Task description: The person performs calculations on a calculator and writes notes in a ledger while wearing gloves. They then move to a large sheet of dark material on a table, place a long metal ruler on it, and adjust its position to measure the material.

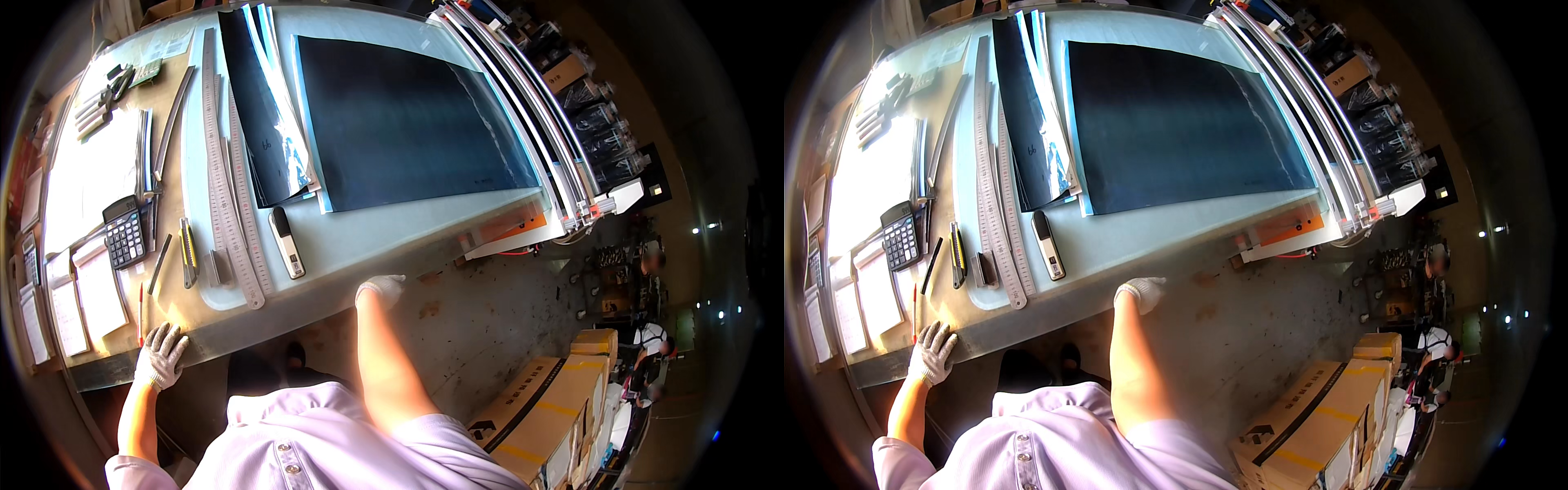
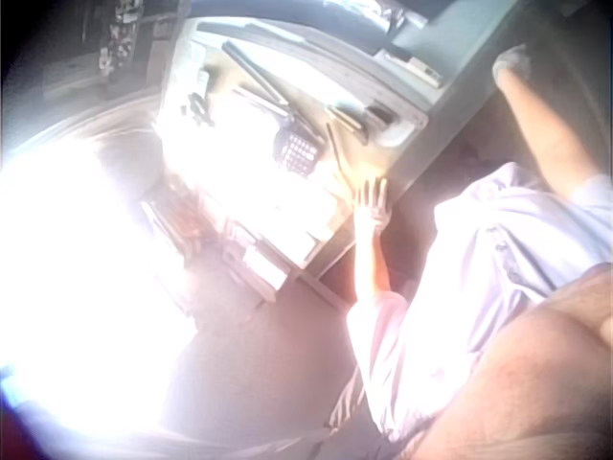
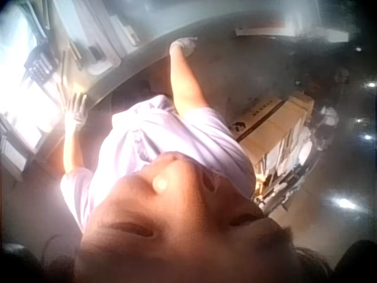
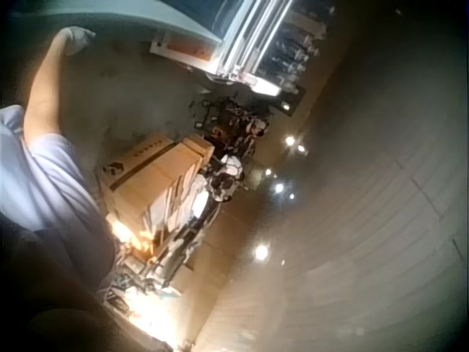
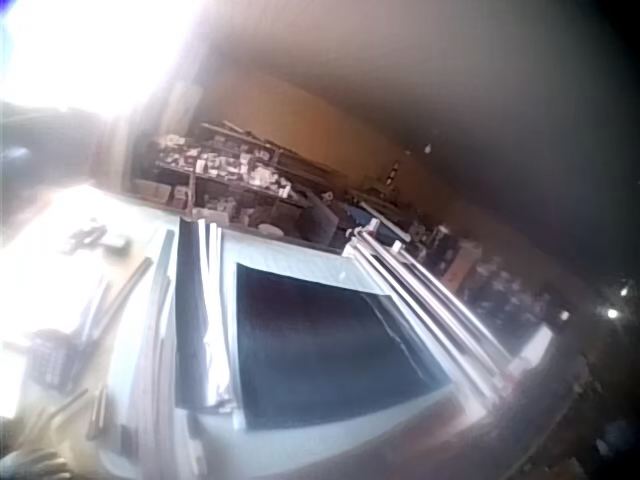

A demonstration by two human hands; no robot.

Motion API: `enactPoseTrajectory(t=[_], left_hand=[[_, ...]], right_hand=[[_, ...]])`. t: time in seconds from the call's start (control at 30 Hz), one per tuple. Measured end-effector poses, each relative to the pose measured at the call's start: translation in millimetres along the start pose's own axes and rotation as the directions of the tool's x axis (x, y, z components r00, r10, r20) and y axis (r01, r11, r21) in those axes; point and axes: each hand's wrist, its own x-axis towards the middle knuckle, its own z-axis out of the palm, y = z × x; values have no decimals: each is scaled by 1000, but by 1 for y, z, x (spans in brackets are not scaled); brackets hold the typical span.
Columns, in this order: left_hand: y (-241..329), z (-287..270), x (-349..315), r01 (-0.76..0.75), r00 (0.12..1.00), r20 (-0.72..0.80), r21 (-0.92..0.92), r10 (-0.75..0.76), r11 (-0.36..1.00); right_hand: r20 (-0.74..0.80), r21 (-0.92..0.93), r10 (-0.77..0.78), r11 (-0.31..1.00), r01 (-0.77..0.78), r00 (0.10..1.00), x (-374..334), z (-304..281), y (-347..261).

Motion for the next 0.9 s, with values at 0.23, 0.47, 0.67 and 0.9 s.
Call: enactPoseTrajectory(t=[0.23,0.47,0.67,0.9], left_hand=[[1,-4,2,-8,1000,-26,-2,7,1000],[1,-5,2,-7,1000,-22,-10,7,1000],[-1,2,0,-2,1000,-4,6,2,1000],[0,1,1,-9,1000,-19,20,9,1000]], right_hand=[[-19,-17,-31,999,31,999,7,6,6],[-73,-20,-21,1000,20,997,11,16,9],[-107,2,-35,999,35,994,15,24,13],[-128,-49,-97,995,92,987,22,30,19]])
